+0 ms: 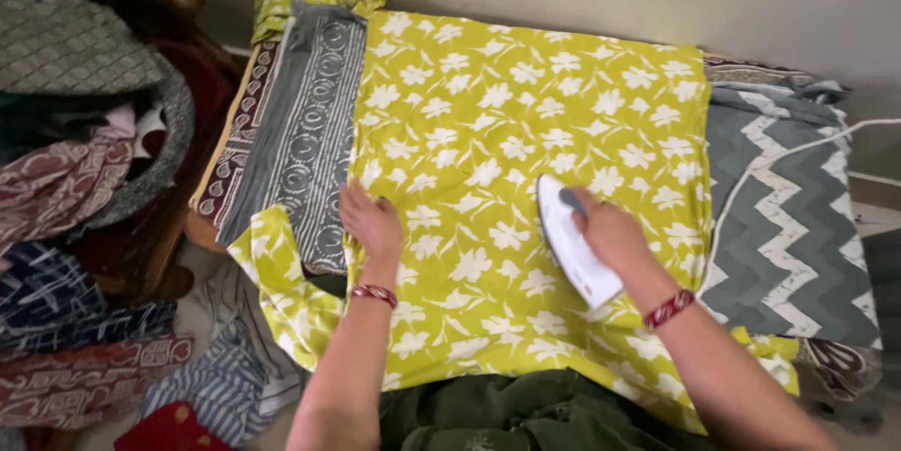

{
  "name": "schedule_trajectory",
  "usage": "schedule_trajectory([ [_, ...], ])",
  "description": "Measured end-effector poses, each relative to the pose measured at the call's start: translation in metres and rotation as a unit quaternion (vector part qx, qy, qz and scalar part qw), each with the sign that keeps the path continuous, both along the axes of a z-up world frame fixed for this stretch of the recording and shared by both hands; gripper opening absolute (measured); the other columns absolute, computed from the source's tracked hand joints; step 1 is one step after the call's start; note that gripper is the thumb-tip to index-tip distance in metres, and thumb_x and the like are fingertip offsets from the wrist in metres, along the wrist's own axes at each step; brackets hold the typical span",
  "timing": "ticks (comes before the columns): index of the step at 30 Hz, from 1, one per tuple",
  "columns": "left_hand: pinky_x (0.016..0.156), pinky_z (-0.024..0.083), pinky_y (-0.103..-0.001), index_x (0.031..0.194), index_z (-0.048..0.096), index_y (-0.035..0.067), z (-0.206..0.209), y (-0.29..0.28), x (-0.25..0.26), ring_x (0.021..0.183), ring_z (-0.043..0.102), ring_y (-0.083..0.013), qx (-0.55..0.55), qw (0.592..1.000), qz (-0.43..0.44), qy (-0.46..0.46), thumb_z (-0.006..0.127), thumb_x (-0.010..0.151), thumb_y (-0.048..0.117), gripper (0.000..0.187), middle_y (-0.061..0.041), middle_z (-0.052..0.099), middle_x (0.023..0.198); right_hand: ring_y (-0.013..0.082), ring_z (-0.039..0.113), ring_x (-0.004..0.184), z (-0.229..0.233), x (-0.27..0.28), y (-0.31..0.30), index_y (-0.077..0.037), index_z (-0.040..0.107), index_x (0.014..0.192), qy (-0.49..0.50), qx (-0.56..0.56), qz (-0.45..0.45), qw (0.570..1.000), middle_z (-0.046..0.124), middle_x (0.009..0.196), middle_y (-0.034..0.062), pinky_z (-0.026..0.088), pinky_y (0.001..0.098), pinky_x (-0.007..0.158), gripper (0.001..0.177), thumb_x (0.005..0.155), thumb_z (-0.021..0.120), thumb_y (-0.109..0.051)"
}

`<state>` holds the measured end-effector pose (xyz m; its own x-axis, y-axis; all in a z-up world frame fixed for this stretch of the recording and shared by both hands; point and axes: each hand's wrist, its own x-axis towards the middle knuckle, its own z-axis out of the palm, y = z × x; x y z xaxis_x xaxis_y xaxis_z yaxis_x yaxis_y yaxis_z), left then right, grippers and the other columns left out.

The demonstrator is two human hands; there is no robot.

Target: The person irons a yellow floral-patterned cloth on a patterned ironing board. They use a white electric iron to smooth the fabric, frequently adjusting and folding the cloth to ensure all sections are treated. The person works methodically across the surface of the item.

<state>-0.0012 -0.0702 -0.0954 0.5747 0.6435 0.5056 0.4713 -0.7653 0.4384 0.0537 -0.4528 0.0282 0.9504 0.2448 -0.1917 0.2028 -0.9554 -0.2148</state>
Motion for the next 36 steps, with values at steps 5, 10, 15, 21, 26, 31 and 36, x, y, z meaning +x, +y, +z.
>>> schedule_trajectory([
  [5,0.098,0.049,-0.046,0.115,0.068,0.005,0.013,0.073,0.014,0.112,0.064,-0.0366,-0.202,0.974,-0.069,0.078,0.076,0.087,0.028,0.036,-0.019,0.072,0.112,0.0448,0.070,0.093,0.003,0.070,0.007,-0.005,0.058,0.132,-0.049,-0.019,-0.068,0.996,0.073,0.099,0.0287,0.056,0.0542,0.082,0.049,0.101,0.060,-0.043],
  [10,0.079,0.054,-0.046,0.101,0.073,0.011,0.007,0.101,0.034,0.090,0.070,-0.0353,-0.262,0.956,-0.064,0.113,0.083,0.076,0.033,0.034,-0.015,0.075,0.097,0.0406,0.071,0.089,0.027,0.017,0.080,-0.024,0.062,0.134,0.030,0.093,0.082,0.992,0.073,0.098,0.0226,0.057,0.0522,0.079,0.041,0.095,0.056,-0.036],
  [15,0.074,0.055,-0.043,0.102,0.071,0.011,-0.008,0.106,0.027,0.081,0.073,-0.0315,-0.324,0.945,-0.018,0.034,0.079,0.081,0.032,0.031,-0.012,0.076,0.088,0.0410,0.071,0.083,0.052,-0.015,0.129,-0.017,0.055,0.133,0.028,0.012,0.176,0.984,0.073,0.091,0.0218,0.057,0.0520,0.075,0.044,0.097,0.056,-0.042],
  [21,0.074,0.055,-0.044,0.102,0.070,0.009,-0.008,0.104,0.019,0.083,0.073,-0.0335,-0.295,0.952,-0.077,0.012,0.075,0.087,0.025,0.022,-0.013,0.075,0.091,0.0430,0.071,0.087,0.035,0.078,0.126,-0.010,0.056,0.138,-0.021,0.004,0.040,0.999,0.073,0.095,0.0245,0.056,0.0540,0.075,0.049,0.098,0.057,-0.038],
  [26,0.069,0.054,-0.035,0.097,0.069,0.004,-0.034,0.123,0.027,0.075,0.069,-0.0231,-0.376,0.916,-0.122,-0.070,0.076,0.084,0.012,0.017,-0.011,0.074,0.083,0.0423,0.070,0.089,0.026,0.057,0.145,-0.016,0.055,0.141,0.012,0.016,0.112,0.994,0.073,0.098,0.0232,0.056,0.0527,0.078,0.050,0.097,0.057,-0.042],
  [31,0.066,0.053,-0.029,0.092,0.068,0.002,-0.047,0.134,0.035,0.068,0.064,-0.0131,-0.395,0.899,-0.146,-0.116,0.077,0.081,0.003,0.014,-0.007,0.070,0.077,0.0409,0.071,0.082,0.042,-0.015,0.175,-0.019,0.053,0.138,0.017,-0.001,0.261,0.965,0.072,0.094,0.0205,0.058,0.0513,0.073,0.051,0.095,0.057,-0.045],
  [36,0.066,0.054,-0.030,0.093,0.069,0.002,-0.023,0.128,0.020,0.067,0.065,-0.0142,-0.330,0.928,-0.139,-0.101,0.079,0.077,0.006,0.019,-0.008,0.070,0.076,0.0386,0.072,0.084,0.050,0.013,0.194,-0.023,0.056,0.136,0.052,0.012,0.198,0.979,0.073,0.094,0.0183,0.058,0.0508,0.074,0.043,0.097,0.055,-0.041],
])
